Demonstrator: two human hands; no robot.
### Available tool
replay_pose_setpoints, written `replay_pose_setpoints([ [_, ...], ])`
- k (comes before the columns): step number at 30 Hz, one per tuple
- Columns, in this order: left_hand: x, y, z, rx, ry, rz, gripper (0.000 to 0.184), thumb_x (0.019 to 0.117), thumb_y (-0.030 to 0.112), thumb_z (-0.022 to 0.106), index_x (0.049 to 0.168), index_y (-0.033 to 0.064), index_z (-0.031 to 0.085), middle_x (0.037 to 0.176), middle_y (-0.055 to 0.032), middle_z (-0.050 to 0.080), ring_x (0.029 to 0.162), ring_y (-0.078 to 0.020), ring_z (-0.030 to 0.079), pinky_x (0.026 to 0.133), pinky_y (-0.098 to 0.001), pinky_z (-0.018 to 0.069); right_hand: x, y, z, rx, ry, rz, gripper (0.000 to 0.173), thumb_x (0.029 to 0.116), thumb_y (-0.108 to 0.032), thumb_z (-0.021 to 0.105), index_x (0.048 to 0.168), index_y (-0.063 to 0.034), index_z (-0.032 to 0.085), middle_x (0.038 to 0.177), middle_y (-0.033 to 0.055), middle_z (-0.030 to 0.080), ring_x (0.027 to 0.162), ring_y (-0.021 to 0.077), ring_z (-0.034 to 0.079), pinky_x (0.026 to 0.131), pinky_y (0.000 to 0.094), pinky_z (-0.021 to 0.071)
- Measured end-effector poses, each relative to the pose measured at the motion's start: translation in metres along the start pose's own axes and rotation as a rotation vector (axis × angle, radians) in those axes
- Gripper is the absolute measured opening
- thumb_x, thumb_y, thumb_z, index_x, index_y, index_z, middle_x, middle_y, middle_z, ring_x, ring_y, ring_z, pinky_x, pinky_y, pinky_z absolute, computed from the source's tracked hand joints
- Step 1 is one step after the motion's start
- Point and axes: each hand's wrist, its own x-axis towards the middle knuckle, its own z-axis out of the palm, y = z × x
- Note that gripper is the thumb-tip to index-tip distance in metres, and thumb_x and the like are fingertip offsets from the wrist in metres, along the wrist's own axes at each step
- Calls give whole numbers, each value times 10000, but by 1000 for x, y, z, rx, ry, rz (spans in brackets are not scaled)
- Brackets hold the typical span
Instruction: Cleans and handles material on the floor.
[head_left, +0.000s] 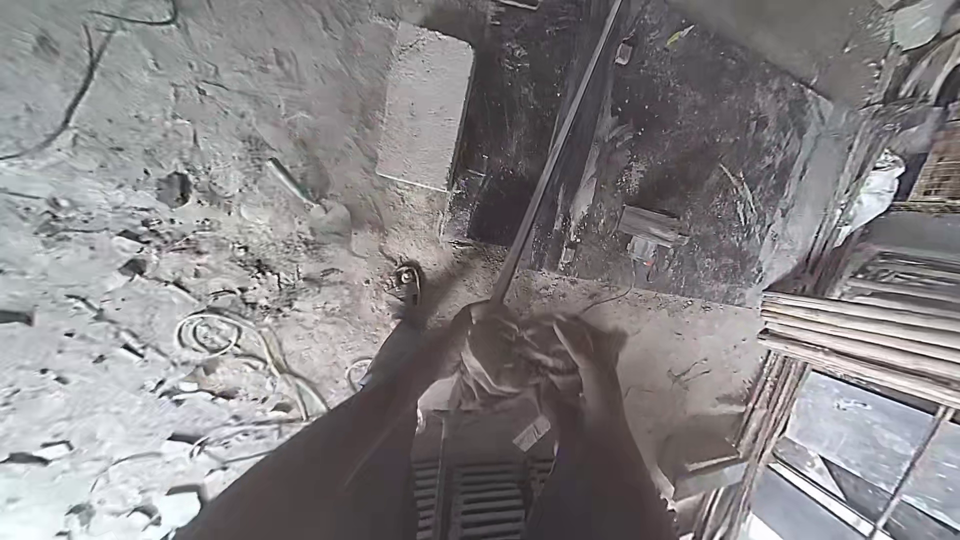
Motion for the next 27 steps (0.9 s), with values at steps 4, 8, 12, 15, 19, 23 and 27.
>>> replay_pose_setpoints([
  [4,-21,24,-15,69,137,-129,302,1101,192,420,1328,35,543,1122,-77,655,978,-86,640,852,-261,553,69,17,44,65,-26,-201,420,940,-405,581,1313,-219,637,1429,179,582,1338,328,539,1100,537,447],
  [8,-40,95,17,174,222,-277,243,1092,138,448,1290,32,542,1039,-56,609,908,-81,606,832,-251,532,109,33,52,212,-20,-117,811,722,-223,804,1479,-169,520,1610,192,375,1429,339,468,1066,528,530],
  [12,-47,105,16,-32,48,-379,108,1051,143,529,1080,117,630,874,1,688,791,-92,679,759,-281,591,131,24,44,227,-128,-116,748,634,-402,869,1336,-245,662,1518,223,484,1349,433,500,1029,659,470],
  [15,-44,112,24,-50,-55,-440,150,916,250,690,784,178,698,639,25,625,530,-68,594,513,-236,530,148,28,33,303,-75,-10,274,933,-402,715,1141,-230,766,1168,90,722,1095,258,672,933,536,541],
  [19,-31,128,32,-85,-163,-394,410,900,311,760,1194,42,665,940,-182,751,802,-285,760,726,-420,650,230,80,31,326,-100,236,328,993,-389,663,1104,-82,693,985,112,696,913,247,678,811,507,577],
  [23,-30,136,28,-165,-175,-479,519,973,283,471,1420,42,576,938,-184,740,742,-234,740,689,-360,636,366,165,28,-187,94,332,489,976,-290,633,1415,-77,597,1411,252,561,1234,389,612,985,551,534],
  [27,-16,160,37,-199,-152,-647,540,954,237,443,1447,26,508,1149,-187,734,1043,-328,735,947,-488,602,398,192,21,-322,137,378,480,948,-212,593,1427,-233,627,1504,279,470,1375,415,495,1057,543,490],
])
